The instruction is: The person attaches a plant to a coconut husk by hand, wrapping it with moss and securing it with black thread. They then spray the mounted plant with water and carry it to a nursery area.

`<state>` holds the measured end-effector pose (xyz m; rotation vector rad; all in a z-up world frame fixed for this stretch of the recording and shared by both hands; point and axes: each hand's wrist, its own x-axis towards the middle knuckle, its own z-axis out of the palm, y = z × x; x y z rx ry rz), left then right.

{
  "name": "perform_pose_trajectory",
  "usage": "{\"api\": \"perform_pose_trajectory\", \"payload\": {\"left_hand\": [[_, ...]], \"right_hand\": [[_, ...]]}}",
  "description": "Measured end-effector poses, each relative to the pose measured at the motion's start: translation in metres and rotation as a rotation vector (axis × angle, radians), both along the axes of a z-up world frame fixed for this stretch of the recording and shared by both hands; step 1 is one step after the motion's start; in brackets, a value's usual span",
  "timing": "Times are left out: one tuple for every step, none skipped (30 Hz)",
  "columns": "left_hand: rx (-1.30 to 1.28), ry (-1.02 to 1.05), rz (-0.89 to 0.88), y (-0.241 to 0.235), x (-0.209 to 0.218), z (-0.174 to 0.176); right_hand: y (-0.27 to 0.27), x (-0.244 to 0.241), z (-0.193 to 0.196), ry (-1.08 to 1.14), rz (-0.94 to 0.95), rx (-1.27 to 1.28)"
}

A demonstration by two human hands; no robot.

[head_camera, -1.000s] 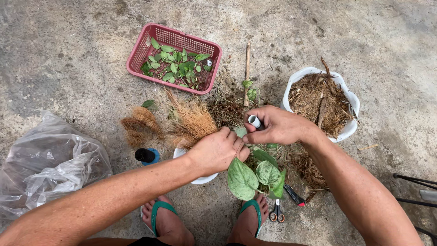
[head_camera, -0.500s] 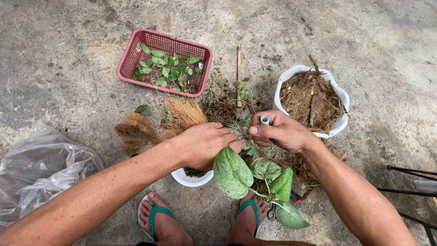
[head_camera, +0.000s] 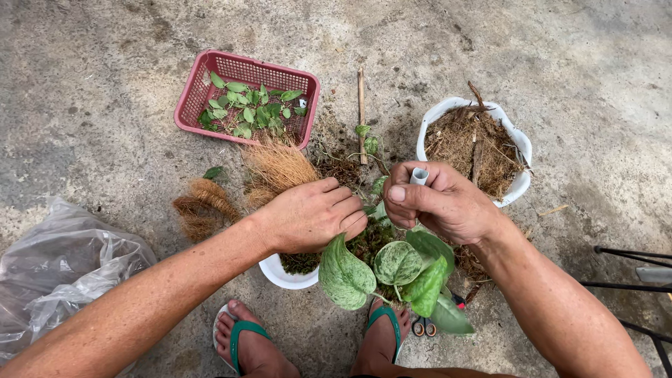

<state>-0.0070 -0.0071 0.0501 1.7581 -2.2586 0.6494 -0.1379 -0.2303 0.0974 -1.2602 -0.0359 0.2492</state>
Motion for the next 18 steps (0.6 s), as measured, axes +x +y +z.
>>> {"api": "perform_pose_trajectory", "payload": {"left_hand": [[-0.009,0.015,-0.007,0.0,0.0,0.0],[-0.019,0.032,-0.01,0.0,0.0,-0.001],[-0.03,0.05,-0.012,0.0,-0.001,-0.001],[-0.032,0.062,-0.014,0.001,-0.001,-0.001],[-0.034,0.074,-0.016,0.001,-0.001,-0.001],[-0.037,0.086,-0.019,0.001,-0.001,0.0],[-0.023,0.111,-0.02,0.001,0.0,0.0],[-0.007,0.138,-0.023,0.0,0.0,0.0],[0.009,0.164,-0.026,0.0,0.0,0.001],[-0.01,0.172,-0.034,0.001,0.001,0.001],[-0.029,0.18,-0.042,0.002,0.002,0.002],[-0.047,0.188,-0.052,0.003,0.002,0.003],[-0.033,0.204,-0.059,0.003,0.003,0.003],[-0.018,0.22,-0.064,0.004,0.003,0.004],[-0.003,0.236,-0.069,0.004,0.003,0.005],[-0.008,0.234,-0.077,0.004,0.002,0.005],[-0.013,0.231,-0.084,0.004,0.001,0.005],[-0.019,0.227,-0.091,0.003,0.0,0.005]], "right_hand": [[-0.001,0.0,0.001,-0.008,-0.005,0.005],[-0.003,0.001,0.002,-0.014,-0.006,0.009],[-0.006,0.002,0.002,-0.001,-0.036,0.005],[-0.01,0.003,0.004,0.008,-0.066,0.0],[-0.014,0.005,0.004,0.018,-0.096,-0.004],[-0.016,0.006,0.003,0.021,-0.09,-0.035],[-0.019,0.007,0.002,0.024,-0.085,-0.066],[-0.021,0.006,0.0,0.03,-0.081,-0.096],[-0.023,0.006,-0.002,0.024,-0.08,-0.134],[-0.025,0.005,-0.002,0.018,-0.079,-0.172],[-0.026,0.004,-0.003,0.011,-0.077,-0.21],[-0.028,0.003,-0.003,-0.036,-0.056,-0.281],[-0.031,0.002,-0.001,-0.084,-0.035,-0.352],[-0.034,0.002,0.0,-0.132,-0.013,-0.423],[-0.034,0.003,0.0,-0.124,-0.016,-0.442],[-0.034,0.003,-0.002,-0.115,-0.021,-0.46],[-0.035,0.003,-0.004,-0.105,-0.026,-0.479],[-0.037,0.004,-0.007,-0.101,-0.027,-0.492]]}}
